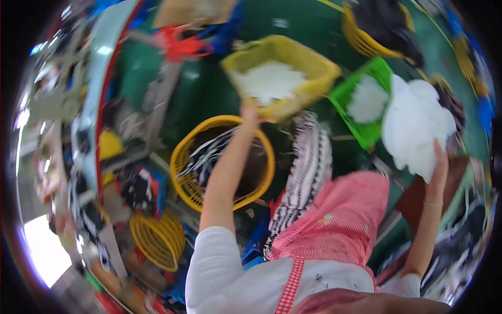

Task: Assemble and inspect shoe components in a factory setting.

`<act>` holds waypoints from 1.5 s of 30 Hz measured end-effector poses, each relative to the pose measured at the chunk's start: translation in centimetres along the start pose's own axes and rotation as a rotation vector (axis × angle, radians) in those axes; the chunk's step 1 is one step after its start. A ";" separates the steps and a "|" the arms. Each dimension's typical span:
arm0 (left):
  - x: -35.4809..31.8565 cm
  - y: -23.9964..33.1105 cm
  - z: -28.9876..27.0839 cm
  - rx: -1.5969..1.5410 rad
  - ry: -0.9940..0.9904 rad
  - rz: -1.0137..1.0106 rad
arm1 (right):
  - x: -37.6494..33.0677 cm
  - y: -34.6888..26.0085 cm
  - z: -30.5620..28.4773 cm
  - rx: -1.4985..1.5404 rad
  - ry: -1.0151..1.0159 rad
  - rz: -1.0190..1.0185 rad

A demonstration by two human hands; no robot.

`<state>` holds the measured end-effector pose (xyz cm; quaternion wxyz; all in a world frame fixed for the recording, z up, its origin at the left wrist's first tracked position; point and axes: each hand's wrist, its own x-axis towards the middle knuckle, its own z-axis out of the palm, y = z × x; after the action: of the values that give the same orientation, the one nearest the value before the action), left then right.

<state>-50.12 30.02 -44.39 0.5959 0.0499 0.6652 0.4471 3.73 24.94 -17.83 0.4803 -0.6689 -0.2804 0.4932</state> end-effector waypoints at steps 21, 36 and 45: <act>5.3 -10.2 14.5 1.092 -0.893 -0.127 | -59.6 -7.6 -9.2 -0.445 1.279 0.204; 3.3 -8.0 15.6 1.023 -0.906 -0.194 | -51.3 7.8 -5.1 -0.941 0.857 0.159; 3.0 -10.3 12.5 1.072 -0.587 -0.287 | -14.8 13.0 5.7 -0.427 -0.003 0.012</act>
<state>-35.69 32.44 -52.02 0.7001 0.3725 0.6057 -0.0655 -8.08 9.53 -24.26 0.3241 -0.7566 -0.3752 0.4263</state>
